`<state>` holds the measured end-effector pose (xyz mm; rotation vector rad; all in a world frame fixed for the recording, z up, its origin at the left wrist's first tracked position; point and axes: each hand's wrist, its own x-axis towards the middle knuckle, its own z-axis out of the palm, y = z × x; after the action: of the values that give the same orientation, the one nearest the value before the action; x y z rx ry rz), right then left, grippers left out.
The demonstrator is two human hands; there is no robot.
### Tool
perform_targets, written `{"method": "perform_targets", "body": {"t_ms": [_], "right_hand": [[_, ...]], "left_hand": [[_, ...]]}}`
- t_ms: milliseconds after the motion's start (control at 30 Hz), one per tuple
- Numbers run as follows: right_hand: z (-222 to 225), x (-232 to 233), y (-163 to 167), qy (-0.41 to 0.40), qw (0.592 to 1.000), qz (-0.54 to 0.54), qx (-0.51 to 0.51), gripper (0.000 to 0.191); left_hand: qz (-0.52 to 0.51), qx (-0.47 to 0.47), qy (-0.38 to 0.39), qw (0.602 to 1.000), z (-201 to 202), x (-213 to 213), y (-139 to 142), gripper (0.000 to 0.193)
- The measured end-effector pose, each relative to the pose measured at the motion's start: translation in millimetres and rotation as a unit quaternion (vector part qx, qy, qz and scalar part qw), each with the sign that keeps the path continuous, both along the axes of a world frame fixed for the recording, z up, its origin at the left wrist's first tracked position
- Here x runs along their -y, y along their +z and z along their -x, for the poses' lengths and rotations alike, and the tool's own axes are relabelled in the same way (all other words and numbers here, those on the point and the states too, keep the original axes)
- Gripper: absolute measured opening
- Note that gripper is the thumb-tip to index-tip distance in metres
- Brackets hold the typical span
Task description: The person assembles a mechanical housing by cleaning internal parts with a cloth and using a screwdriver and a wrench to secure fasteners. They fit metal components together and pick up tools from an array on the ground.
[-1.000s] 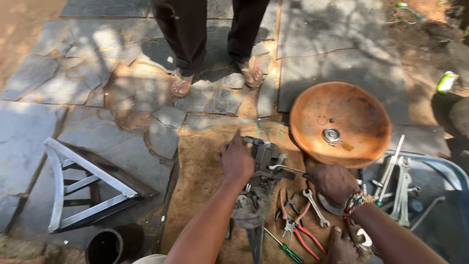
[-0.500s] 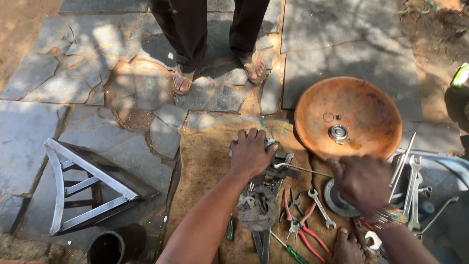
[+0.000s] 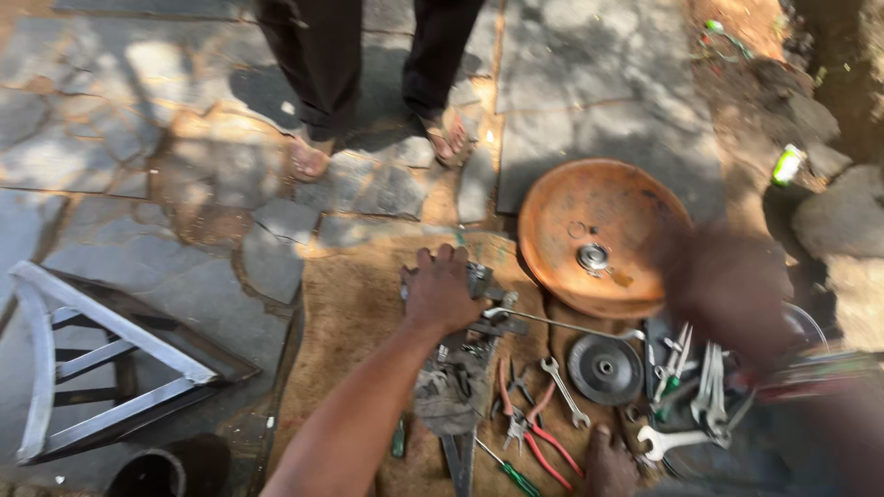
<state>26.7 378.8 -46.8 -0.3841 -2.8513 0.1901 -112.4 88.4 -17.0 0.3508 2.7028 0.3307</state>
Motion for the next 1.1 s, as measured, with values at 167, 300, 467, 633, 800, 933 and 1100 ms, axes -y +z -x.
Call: {"method": "perform_targets", "body": {"t_ms": [167,300,467,633,800,933,1100], "right_hand": [[-123.1,60.5,-142.9,-0.179,0.945,0.015,0.273,0.033],[-76.5,38.8,-157.3,-0.073,0.982,-0.166,0.051,0.031],[68.6,-30.5,-41.5,0.041,0.999,-0.027,-0.012,0.030],[-8.9,-16.6,-58.1,-0.101,0.994,-0.001,-0.048,0.029],[-118.2,33.1,-192.0,-0.212,0.954,0.056,0.207,0.028],[-3.4,12.8,-180.1,-0.039,0.997,0.065,-0.027,0.028],[62.1,64.9,-106.5,0.070,0.958,0.242,-0.137,0.028]], "left_hand": [[-0.016,0.001,0.015,1.000,2.0,-3.3,-11.8,0.086],[-0.003,0.032,-0.014,0.999,8.3,-6.6,-29.2,0.084],[-0.002,-0.054,-0.072,0.996,33.0,-9.6,-31.9,0.100],[0.005,0.026,0.015,1.000,27.9,-9.3,-23.4,0.093],[0.004,0.022,0.012,1.000,23.0,-12.2,-26.4,0.090],[-0.007,0.031,0.015,0.999,25.0,-9.6,-31.5,0.092],[-0.009,-0.035,-0.052,0.998,32.2,-0.9,-29.2,0.097]]}}
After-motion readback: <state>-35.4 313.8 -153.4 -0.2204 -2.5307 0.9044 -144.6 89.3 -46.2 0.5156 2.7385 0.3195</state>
